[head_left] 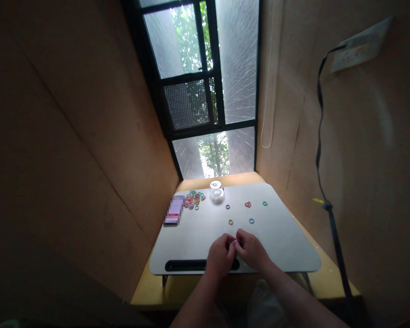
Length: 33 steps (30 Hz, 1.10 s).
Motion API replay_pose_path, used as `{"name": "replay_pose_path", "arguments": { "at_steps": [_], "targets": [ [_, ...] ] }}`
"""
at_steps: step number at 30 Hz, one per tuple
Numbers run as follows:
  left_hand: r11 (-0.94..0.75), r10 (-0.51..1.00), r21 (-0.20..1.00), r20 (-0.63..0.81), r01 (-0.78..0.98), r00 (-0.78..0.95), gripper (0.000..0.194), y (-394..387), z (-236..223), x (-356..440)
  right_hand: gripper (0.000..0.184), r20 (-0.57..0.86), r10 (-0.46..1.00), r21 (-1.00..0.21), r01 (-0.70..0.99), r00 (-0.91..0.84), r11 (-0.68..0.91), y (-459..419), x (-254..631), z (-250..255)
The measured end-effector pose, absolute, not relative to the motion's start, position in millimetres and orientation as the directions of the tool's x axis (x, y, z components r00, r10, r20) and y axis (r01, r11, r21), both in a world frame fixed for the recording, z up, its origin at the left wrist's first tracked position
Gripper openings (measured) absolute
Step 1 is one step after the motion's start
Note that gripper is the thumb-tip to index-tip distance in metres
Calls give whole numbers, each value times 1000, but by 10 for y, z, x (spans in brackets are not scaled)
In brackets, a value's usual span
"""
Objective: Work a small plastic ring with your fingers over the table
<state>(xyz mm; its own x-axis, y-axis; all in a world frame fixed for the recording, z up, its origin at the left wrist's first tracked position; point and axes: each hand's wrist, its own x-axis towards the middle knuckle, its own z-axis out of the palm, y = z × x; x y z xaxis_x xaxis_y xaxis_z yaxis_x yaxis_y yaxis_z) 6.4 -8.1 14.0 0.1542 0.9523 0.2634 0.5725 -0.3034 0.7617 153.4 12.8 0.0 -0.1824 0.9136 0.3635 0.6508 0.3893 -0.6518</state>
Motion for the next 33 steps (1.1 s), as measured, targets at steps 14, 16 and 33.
{"name": "replay_pose_path", "arguments": {
  "at_steps": [14,16,33],
  "targets": [
    [-306,952,764,259,568,164,14,-88,154,62,12,365,910,-649,648,-195,399,140,1532,-16],
    [-304,952,766,257,566,164,14,-90,157,61,11,367,910,-649,648,-193,399,144,1534,-22],
    [-301,954,773,246,559,173,14,-66,168,76,10,345,920,-670,638,-188,381,139,1551,-10]
  ]
}}
